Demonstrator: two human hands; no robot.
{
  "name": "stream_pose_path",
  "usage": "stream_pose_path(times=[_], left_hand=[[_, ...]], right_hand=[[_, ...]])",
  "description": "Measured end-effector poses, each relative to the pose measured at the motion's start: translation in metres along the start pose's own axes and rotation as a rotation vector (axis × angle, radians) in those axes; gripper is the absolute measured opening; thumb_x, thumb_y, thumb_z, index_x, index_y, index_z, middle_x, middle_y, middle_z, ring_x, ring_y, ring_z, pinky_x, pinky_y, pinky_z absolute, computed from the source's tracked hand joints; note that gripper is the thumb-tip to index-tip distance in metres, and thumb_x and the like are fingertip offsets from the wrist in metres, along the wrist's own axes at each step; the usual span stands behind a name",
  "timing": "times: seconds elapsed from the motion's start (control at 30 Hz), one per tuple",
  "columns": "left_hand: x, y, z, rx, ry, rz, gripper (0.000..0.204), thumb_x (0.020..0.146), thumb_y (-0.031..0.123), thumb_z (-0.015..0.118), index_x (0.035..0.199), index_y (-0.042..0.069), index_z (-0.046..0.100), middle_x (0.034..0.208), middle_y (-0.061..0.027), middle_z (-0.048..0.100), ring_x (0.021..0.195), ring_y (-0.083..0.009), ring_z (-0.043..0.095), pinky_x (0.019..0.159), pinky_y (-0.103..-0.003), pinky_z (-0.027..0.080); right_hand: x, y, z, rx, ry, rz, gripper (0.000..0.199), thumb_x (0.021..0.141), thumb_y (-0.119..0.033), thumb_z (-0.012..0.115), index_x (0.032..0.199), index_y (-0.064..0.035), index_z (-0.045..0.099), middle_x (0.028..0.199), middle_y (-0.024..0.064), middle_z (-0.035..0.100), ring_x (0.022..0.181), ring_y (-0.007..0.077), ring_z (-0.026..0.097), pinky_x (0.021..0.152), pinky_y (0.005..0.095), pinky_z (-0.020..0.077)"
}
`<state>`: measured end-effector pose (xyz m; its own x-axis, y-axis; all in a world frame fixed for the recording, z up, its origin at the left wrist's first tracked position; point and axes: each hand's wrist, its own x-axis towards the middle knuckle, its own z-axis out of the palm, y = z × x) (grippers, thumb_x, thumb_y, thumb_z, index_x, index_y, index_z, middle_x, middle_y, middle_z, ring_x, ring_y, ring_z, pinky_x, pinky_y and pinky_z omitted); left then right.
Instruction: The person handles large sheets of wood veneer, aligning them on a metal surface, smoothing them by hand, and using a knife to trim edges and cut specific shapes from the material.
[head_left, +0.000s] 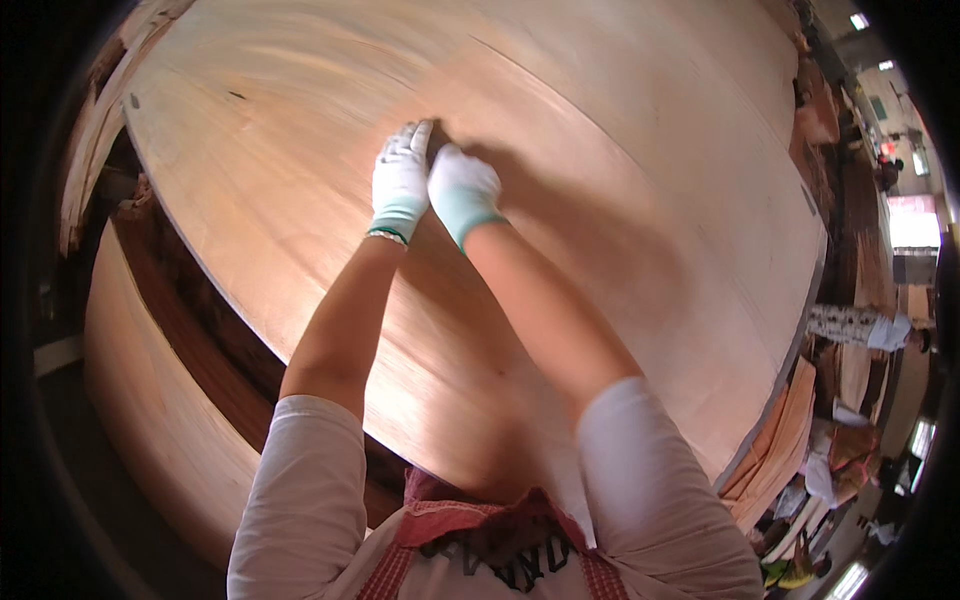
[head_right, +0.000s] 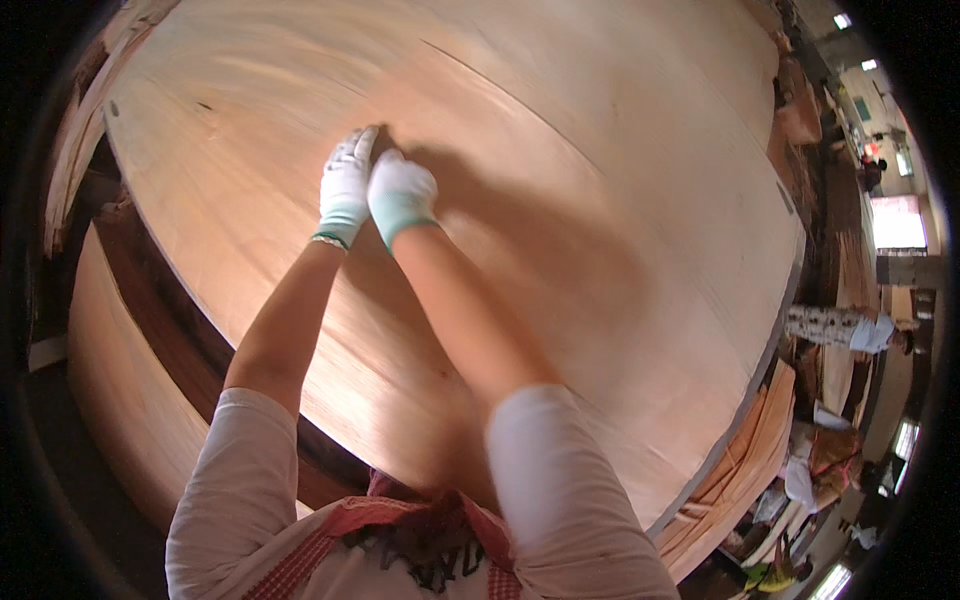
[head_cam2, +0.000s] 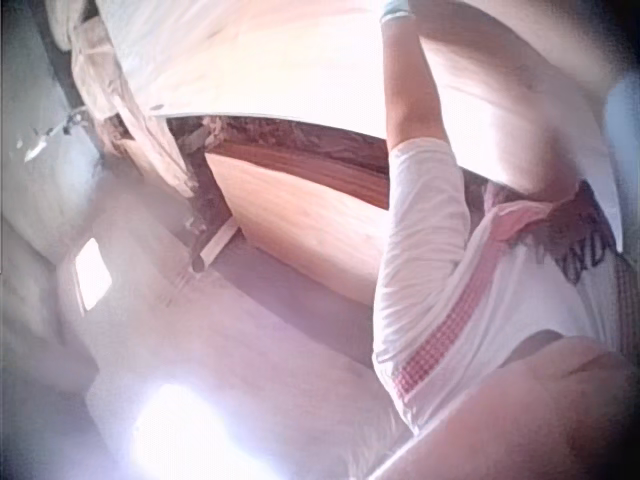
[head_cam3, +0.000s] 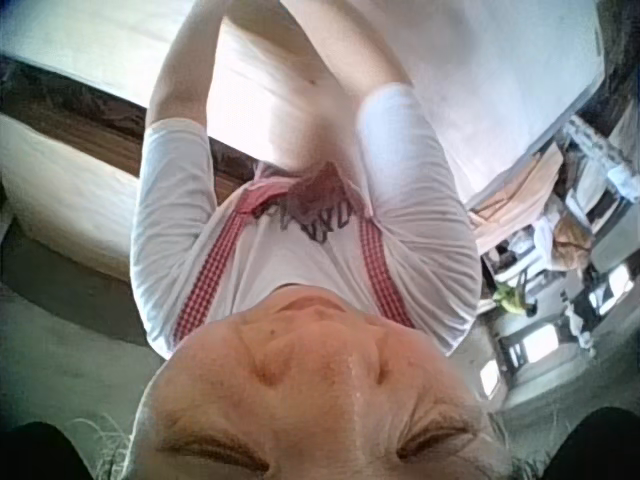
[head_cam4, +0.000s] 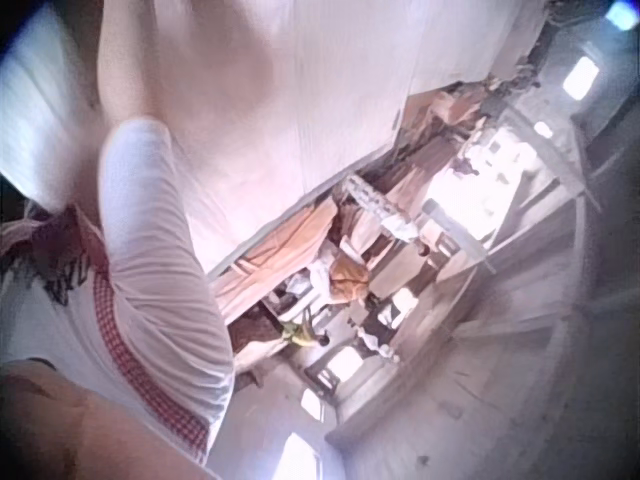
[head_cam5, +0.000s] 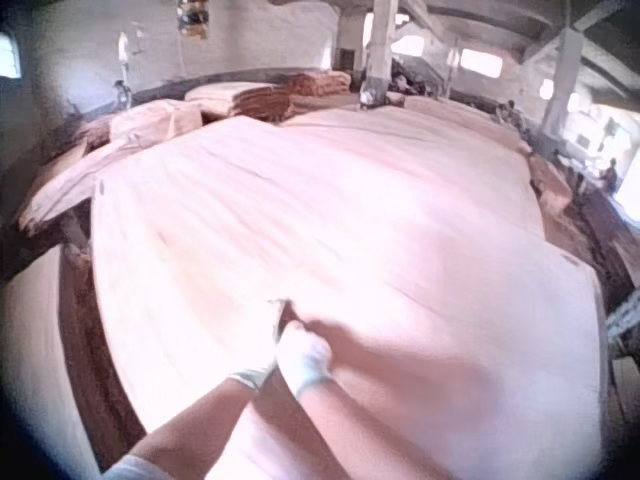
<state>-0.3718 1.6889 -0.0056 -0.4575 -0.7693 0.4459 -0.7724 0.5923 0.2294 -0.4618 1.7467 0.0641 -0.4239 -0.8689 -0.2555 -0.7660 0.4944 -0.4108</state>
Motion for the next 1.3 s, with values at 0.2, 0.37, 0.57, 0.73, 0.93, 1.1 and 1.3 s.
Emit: stream_pose_path(times=[0.2, 0.37, 0.57, 0.73, 0.93, 1.1, 1.3], left_hand=[[-0.007, -0.022, 0.001, 0.015, 0.036, 0.041, 0.039, 0.089, 0.005, 0.043, 0.125, 0.011, 0.059, 0.132, -0.0084, 0.056, 0.123, -0.0259, 0.051, 0.104, -0.036, 0.041], [-0.038, 0.095, -0.028, 0.089, -0.039, 0.156, 0.045, 0.09, 0.015, 0.05, 0.134, 0.007, 0.048, 0.14, -0.0115, 0.048, 0.131, -0.0247, 0.044, 0.11, -0.038, 0.033], [-0.098, 0.165, -0.027, -0.07, -0.285, 0.427, 0.048, 0.095, 0.02, 0.046, 0.141, 0.007, 0.04, 0.147, -0.0101, 0.041, 0.137, -0.026, 0.036, 0.116, -0.039, 0.024], [-0.138, 0.229, -0.01, -0.093, -0.286, 0.52, 0.049, 0.096, 0.019, 0.046, 0.144, 0.009, 0.037, 0.148, -0.0071, 0.04, 0.138, -0.0225, 0.034, 0.117, -0.039, 0.023], [-0.153, 0.287, -0.036, 0.167, -0.276, 0.495, 0.052, 0.094, 0.013, 0.046, 0.145, 0.009, 0.034, 0.15, -0.0064, 0.038, 0.139, -0.0223, 0.033, 0.117, -0.039, 0.024], [-0.232, 0.444, -0.031, -0.14, -0.361, 0.654, 0.051, 0.092, 0.013, 0.046, 0.143, 0.01, 0.038, 0.149, -0.0068, 0.039, 0.14, -0.0223, 0.032, 0.117, -0.039, 0.023], [-0.26, 0.496, -0.035, -0.208, -0.365, 0.712, 0.046, 0.096, 0.022, 0.046, 0.141, 0.011, 0.04, 0.148, -0.0059, 0.04, 0.139, -0.0211, 0.034, 0.117, -0.038, 0.023]], right_hand=[[-0.133, 0.087, -0.005, -0.019, -0.185, 0.071, 0.026, 0.097, -0.026, 0.042, 0.11, -0.0079, 0.055, 0.088, 0.0203, 0.069, 0.08, 0.0358, 0.068, 0.069, 0.0467, 0.0538], [-0.232, 0.164, -0.009, -0.243, -0.224, 0.159, 0.014, 0.093, -0.019, 0.05, 0.1, -0.0066, 0.051, 0.076, 0.0154, 0.069, 0.065, 0.035, 0.068, 0.056, 0.0458, 0.0528], [-0.267, 0.205, -0.058, -0.318, -0.331, 0.083, 0.016, 0.087, -0.013, 0.058, 0.099, -0.0072, 0.049, 0.072, 0.0098, 0.067, 0.065, 0.0295, 0.069, 0.047, 0.0406, 0.0494], [-0.287, 0.249, -0.049, -0.389, -0.253, 0.071, 0.019, 0.083, -0.015, 0.063, 0.098, -0.0096, 0.054, 0.078, 0.0073, 0.069, 0.07, 0.0286, 0.07, 0.055, 0.0409, 0.0502], [-0.386, 0.404, -0.095, -0.24, -0.24, 0.184, 0.018, 0.095, -0.028, 0.051, 0.098, -0.0107, 0.056, 0.074, 0.0081, 0.068, 0.07, 0.0278, 0.07, 0.056, 0.0429, 0.0512], [-0.406, 0.429, -0.099, -0.348, -0.211, 0.143, 0.017, 0.095, -0.025, 0.05, 0.095, -0.0084, 0.053, 0.071, 0.0079, 0.067, 0.068, 0.0293, 0.068, 0.053, 0.0404, 0.0515], [-0.438, 0.467, -0.112, -0.333, -0.255, 0.134, 0.011, 0.089, -0.014, 0.055, 0.098, -0.0094, 0.055, 0.077, 0.0097, 0.069, 0.075, 0.0284, 0.07, 0.056, 0.0405, 0.0504]])
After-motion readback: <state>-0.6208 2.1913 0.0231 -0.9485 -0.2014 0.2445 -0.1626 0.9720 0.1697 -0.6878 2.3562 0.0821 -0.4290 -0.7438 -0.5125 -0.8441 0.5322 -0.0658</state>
